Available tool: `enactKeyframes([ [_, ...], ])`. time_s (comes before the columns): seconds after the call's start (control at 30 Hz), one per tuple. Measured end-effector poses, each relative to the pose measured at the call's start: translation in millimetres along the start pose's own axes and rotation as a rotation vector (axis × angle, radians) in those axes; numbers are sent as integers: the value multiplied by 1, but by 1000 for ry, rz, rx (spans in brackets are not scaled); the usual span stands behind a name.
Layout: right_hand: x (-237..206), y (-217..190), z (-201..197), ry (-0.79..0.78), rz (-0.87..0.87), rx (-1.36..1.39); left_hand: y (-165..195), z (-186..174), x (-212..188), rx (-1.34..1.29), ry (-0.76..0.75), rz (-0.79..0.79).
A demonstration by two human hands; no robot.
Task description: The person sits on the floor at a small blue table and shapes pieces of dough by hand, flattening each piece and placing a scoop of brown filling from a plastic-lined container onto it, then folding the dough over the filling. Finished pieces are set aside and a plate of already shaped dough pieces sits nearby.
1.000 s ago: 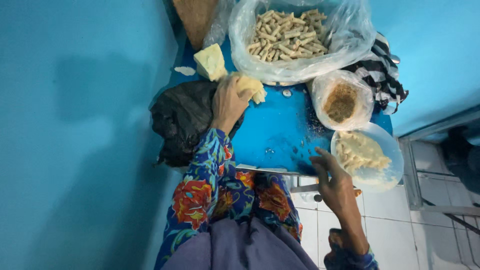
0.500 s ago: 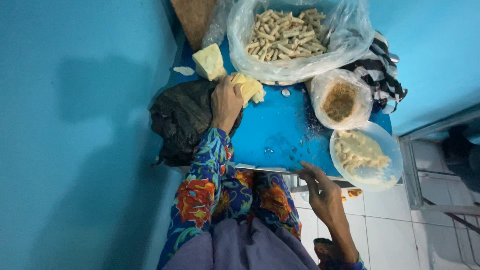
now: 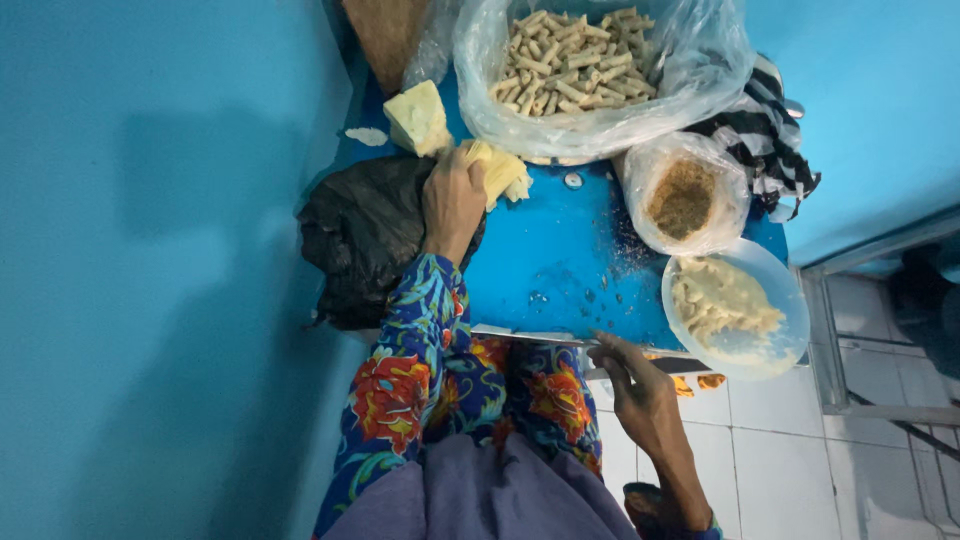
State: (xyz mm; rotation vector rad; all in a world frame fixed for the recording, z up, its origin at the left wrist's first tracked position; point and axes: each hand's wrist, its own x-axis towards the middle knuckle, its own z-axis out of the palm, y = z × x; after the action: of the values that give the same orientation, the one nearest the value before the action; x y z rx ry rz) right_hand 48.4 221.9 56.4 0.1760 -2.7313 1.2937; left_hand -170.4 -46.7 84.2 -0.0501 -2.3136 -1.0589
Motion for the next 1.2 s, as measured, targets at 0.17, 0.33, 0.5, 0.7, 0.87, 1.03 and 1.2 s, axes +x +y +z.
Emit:
enactKeyframes([
  [0.17,1,2,2,-18,4,-24,-3,0,-1,-46,103,-42],
  [0.33,1,3,7,-54,27,8,-5,5,-1,35,193,87],
  [0.5,6,7,6,-70,8,-27,3,13,-3,167,41,258],
  [0.7,9,14,3,-82,41,-25,-2,12,4,49,-35,146],
  [0.87,9,13,3,-93,43,29,-3,9,9,136,-5,173],
  [1.03,9,10,4,-91,26,7,10,7,0,272,1,338],
  [1.2,2,9,-1,-101,53,-5,13,-8,5,280,-170,178],
])
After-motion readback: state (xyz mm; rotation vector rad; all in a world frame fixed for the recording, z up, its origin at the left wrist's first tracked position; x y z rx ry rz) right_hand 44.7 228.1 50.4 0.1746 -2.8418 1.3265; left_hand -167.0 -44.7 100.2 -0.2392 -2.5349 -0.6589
